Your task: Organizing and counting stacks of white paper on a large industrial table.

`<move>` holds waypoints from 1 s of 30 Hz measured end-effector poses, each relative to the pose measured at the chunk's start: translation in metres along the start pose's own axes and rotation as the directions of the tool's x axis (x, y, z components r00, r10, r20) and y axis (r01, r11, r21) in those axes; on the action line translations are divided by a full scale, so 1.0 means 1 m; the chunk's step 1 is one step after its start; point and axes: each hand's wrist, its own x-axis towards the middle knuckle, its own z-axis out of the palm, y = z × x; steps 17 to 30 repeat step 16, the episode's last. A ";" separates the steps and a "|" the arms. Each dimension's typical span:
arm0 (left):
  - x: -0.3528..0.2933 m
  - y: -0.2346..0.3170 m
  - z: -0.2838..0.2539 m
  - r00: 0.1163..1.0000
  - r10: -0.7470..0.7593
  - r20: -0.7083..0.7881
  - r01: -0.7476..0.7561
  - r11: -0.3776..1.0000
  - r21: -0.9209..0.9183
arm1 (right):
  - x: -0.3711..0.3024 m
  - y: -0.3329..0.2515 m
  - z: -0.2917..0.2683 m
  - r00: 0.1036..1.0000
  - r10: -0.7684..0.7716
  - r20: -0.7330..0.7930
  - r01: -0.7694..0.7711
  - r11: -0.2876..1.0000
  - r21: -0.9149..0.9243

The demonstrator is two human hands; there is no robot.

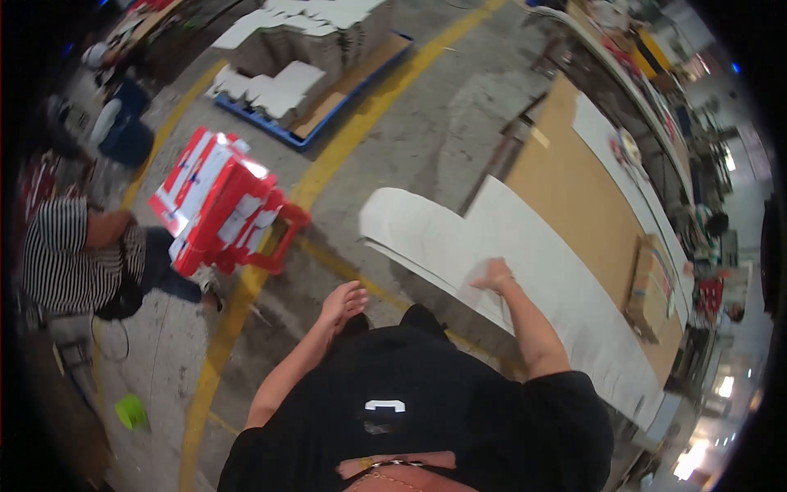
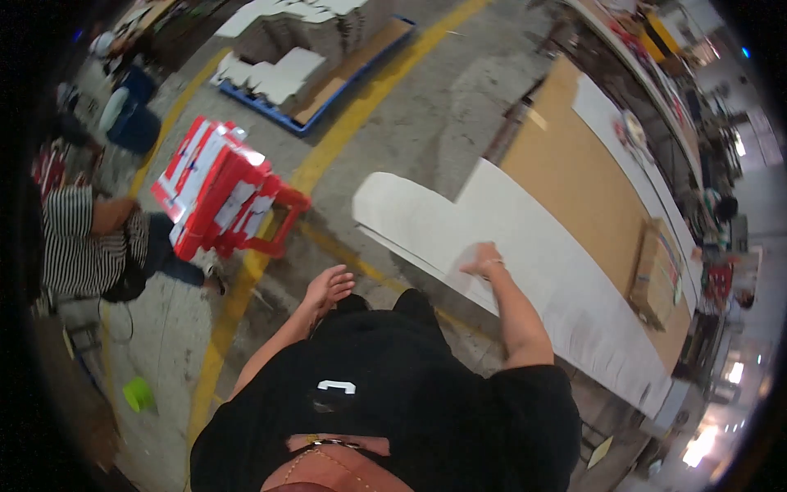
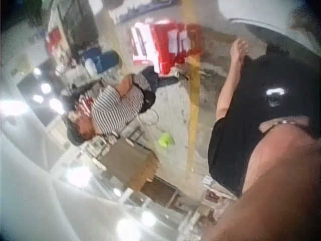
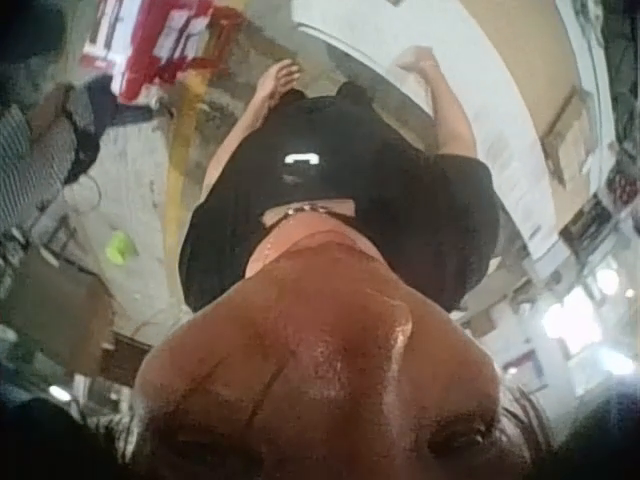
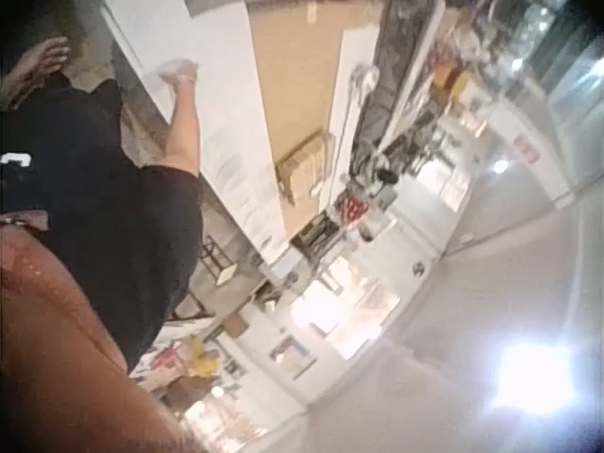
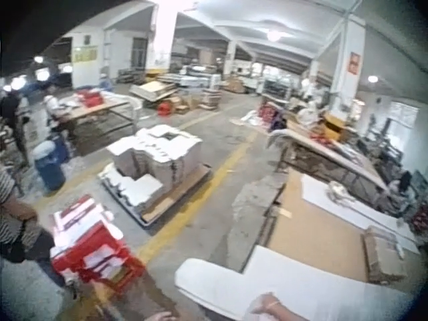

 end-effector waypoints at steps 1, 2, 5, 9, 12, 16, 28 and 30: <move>-0.005 0.016 -0.006 0.998 -0.013 -0.059 0.013 1.000 -0.001 | 0.000 -0.004 -0.002 1.000 0.011 0.020 -0.010 0.999 -0.030; -0.004 0.029 -0.009 0.999 -0.010 -0.032 0.010 1.000 0.004 | 0.003 -0.008 -0.002 0.997 0.026 0.071 -0.021 0.998 -0.059; 0.001 0.064 0.009 0.994 0.034 0.102 -0.043 0.995 0.090 | 0.008 -0.002 -0.002 0.962 0.056 0.269 -0.005 0.983 -0.186; -0.002 0.143 0.077 0.897 0.130 0.423 -0.269 0.919 0.289 | 0.003 -0.014 -0.012 0.988 0.054 0.142 -0.037 0.992 -0.124; -0.020 0.206 0.144 0.697 0.248 0.673 -0.551 0.785 0.283 | -0.012 -0.019 -0.019 0.989 0.085 0.122 -0.080 0.996 -0.039; -0.075 0.301 0.225 0.048 0.178 0.983 -0.970 0.243 0.004 | -0.011 -0.029 -0.026 0.983 0.121 0.137 -0.112 0.991 -0.075; -0.075 0.301 0.225 0.048 0.178 0.983 -0.970 0.243 0.004 | -0.011 -0.029 -0.026 0.983 0.121 0.137 -0.112 0.991 -0.075; -0.075 0.301 0.225 0.048 0.178 0.983 -0.970 0.243 0.004 | -0.011 -0.029 -0.026 0.983 0.121 0.137 -0.112 0.991 -0.075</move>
